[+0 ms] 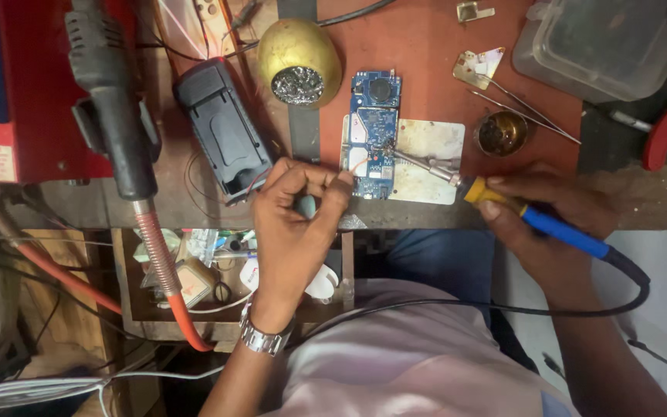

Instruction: The person solders components on a phone motherboard at a workbench, holding the board steady with one hand while applying a soldering iron with the other. They then apply liquid from a bottle onto the board, wipe it, and continue working on the board with their hands.

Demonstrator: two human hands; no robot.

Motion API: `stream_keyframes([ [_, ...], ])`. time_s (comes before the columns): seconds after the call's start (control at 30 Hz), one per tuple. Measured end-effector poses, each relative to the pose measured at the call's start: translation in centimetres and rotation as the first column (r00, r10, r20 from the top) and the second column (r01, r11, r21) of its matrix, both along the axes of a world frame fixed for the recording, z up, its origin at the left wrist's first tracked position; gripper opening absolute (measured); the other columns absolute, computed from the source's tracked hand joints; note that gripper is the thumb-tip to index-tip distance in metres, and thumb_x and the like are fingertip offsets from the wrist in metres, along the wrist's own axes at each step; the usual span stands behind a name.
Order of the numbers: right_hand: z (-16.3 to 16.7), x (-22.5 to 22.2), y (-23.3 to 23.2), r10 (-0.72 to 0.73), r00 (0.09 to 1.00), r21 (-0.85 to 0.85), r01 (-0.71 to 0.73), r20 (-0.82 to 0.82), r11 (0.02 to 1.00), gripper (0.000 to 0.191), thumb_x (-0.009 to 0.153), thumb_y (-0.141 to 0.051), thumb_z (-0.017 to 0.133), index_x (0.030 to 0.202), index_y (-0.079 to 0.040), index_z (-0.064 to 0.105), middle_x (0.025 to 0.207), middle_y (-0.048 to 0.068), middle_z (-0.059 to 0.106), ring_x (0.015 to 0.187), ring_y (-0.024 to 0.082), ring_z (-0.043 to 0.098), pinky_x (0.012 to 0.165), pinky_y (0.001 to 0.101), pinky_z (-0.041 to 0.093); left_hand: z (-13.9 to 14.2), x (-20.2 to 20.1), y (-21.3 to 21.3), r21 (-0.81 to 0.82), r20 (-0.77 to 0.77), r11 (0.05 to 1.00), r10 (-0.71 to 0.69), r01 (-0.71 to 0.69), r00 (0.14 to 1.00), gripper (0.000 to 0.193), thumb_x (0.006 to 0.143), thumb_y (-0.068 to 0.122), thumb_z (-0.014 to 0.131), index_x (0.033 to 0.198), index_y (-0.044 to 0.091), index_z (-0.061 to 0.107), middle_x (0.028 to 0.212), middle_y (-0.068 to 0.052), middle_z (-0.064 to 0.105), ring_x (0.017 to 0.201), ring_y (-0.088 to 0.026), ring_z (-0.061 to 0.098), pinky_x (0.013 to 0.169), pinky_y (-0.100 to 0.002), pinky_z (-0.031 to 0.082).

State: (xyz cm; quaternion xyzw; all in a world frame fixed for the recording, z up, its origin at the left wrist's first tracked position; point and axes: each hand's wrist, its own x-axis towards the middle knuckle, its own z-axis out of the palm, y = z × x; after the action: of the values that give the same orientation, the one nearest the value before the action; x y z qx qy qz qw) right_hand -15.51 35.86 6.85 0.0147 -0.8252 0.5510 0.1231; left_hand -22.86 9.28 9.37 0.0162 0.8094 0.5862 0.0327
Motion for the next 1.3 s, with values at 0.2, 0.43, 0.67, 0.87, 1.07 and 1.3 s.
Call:
stream_keyframes([
  [0.2,0.07,-0.04,0.01,-0.018,1.000,0.004,0.018,0.017,1.000,0.020,0.095,-0.002,0.079,0.112,0.002,0.070,0.102,0.013,0.074,0.080,0.011,0.066,0.070,0.0196,0.051,-0.08,-0.22,0.09,0.002,0.015,1.000,0.013,-0.013,1.000,0.013,0.091,0.011,0.078,0.083,0.002,0.073,0.077,-0.001,0.064,0.076,-0.009,0.056,0.073,-0.025,0.045],
  [0.43,0.01,-0.04,0.04,-0.025,0.999,-0.011,0.025,0.029,1.000,0.019,0.095,-0.003,0.078,0.112,0.002,0.070,0.101,0.012,0.073,0.080,0.011,0.066,0.070,0.0192,0.050,-0.11,-0.33,0.04,0.010,0.021,1.000,0.004,-0.005,1.000,0.014,0.092,0.012,0.078,0.083,0.002,0.073,0.077,-0.001,0.064,0.077,-0.009,0.056,0.075,-0.025,0.046],
  [0.67,0.35,0.02,-0.17,-0.029,0.999,-0.013,0.029,0.019,0.999,0.017,0.097,-0.003,0.078,0.110,0.001,0.069,0.103,0.013,0.073,0.081,0.011,0.067,0.072,0.0191,0.052,0.24,-0.21,-0.08,-0.009,0.021,1.000,0.008,-0.008,1.000,0.012,0.091,0.012,0.078,0.084,0.003,0.074,0.077,0.000,0.064,0.076,-0.009,0.056,0.074,-0.026,0.046],
  [0.87,0.39,-0.09,-0.14,-0.018,1.000,-0.023,0.018,0.008,1.000,0.018,0.096,-0.003,0.078,0.112,0.001,0.070,0.100,0.012,0.073,0.079,0.011,0.066,0.070,0.0188,0.051,0.21,-0.16,-0.08,0.008,0.010,1.000,-0.002,0.002,1.000,0.012,0.092,0.011,0.077,0.085,0.002,0.074,0.076,0.000,0.065,0.078,-0.009,0.056,0.075,-0.026,0.046],
  [1.07,0.03,0.22,-0.24,-0.085,0.995,0.026,0.084,0.050,0.996,0.019,0.097,-0.004,0.080,0.113,0.002,0.071,0.094,0.009,0.072,0.073,0.008,0.061,0.067,0.0183,0.047,0.13,-0.12,-0.13,0.004,0.004,1.000,-0.003,0.003,1.000,0.011,0.091,0.011,0.077,0.085,0.002,0.074,0.076,0.000,0.064,0.078,-0.009,0.056,0.075,-0.026,0.045],
  [1.3,-0.18,0.20,-0.29,-0.095,0.995,0.065,0.092,0.042,0.994,0.019,0.098,-0.006,0.080,0.113,0.001,0.071,0.096,0.009,0.072,0.076,0.008,0.063,0.069,0.0183,0.049,0.12,-0.20,-0.22,0.010,0.011,1.000,0.001,-0.001,1.000,0.011,0.091,0.011,0.077,0.085,0.003,0.074,0.076,0.000,0.065,0.077,-0.009,0.056,0.074,-0.026,0.045],
])
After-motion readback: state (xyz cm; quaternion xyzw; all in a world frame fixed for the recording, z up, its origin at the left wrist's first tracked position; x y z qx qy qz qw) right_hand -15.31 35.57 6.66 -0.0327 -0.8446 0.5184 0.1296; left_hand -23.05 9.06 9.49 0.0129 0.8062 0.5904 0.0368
